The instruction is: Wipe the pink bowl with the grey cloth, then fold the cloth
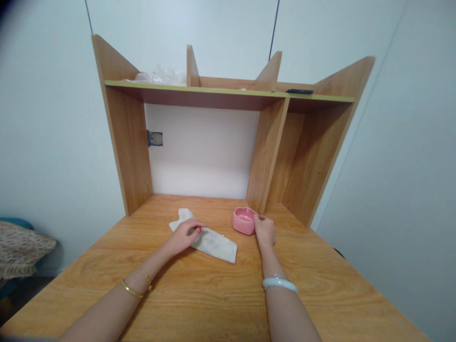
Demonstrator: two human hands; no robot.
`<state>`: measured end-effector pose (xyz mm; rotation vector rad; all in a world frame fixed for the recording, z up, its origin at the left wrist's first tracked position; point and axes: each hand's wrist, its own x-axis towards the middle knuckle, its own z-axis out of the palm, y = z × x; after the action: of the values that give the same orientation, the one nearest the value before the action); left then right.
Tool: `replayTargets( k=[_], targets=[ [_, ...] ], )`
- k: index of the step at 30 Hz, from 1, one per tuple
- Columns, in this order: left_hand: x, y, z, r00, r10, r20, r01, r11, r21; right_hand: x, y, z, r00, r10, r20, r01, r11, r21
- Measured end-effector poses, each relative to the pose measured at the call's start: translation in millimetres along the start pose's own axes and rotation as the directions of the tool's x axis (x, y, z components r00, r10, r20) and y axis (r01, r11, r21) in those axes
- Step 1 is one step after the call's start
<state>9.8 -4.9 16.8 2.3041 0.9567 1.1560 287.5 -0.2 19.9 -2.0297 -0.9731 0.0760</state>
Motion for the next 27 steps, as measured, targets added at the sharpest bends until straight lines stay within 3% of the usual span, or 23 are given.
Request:
replayTargets(
  k=[4, 9, 11, 13, 15, 17, 22, 27],
  targets=[
    [4, -5, -9.0, 0.991, -0.005, -0.135, 0.006, 1.000, 0.007, -11, -13, -9, 0.988, 0.033, -0.150, -0.035, 0.999, -0.006],
    [10, -24, -21.9, 0.942, -0.097, -0.321, 0.145, 0.981, 0.128, -25, -32, -10, 0.968, -0.232, -0.095, 0.229, 0.973, -0.040],
    [9, -30, -25.9, 0.926, -0.193, -0.325, 0.277, 0.932, 0.235, -34, -41, -7, 0.908, -0.419, -0.018, 0.418, 0.907, -0.057],
    [7, -33, -29.3, 0.893, -0.331, -0.304, 0.427, 0.837, 0.343, -47, -51, -3, 0.791, -0.601, 0.118, 0.609, 0.792, -0.045],
    [5, -33, -32.1, 0.846, -0.451, -0.284, 0.533, 0.732, 0.425, -59, -60, 1, 0.673, -0.684, 0.282, 0.715, 0.699, -0.010],
    [2, -33, -34.5, 0.811, -0.519, -0.269, 0.580, 0.659, 0.479, -69, -65, 5, 0.599, -0.691, 0.404, 0.748, 0.663, 0.024],
    [0, -34, -38.5, 0.766, -0.600, -0.230, 0.608, 0.560, 0.563, -74, -65, 8, 0.558, -0.658, 0.506, 0.735, 0.675, 0.066],
    [3, -39, -39.1, 0.758, -0.626, -0.181, 0.596, 0.554, 0.582, -65, -59, 8, 0.486, -0.686, 0.541, 0.740, 0.653, 0.163]
  ],
)
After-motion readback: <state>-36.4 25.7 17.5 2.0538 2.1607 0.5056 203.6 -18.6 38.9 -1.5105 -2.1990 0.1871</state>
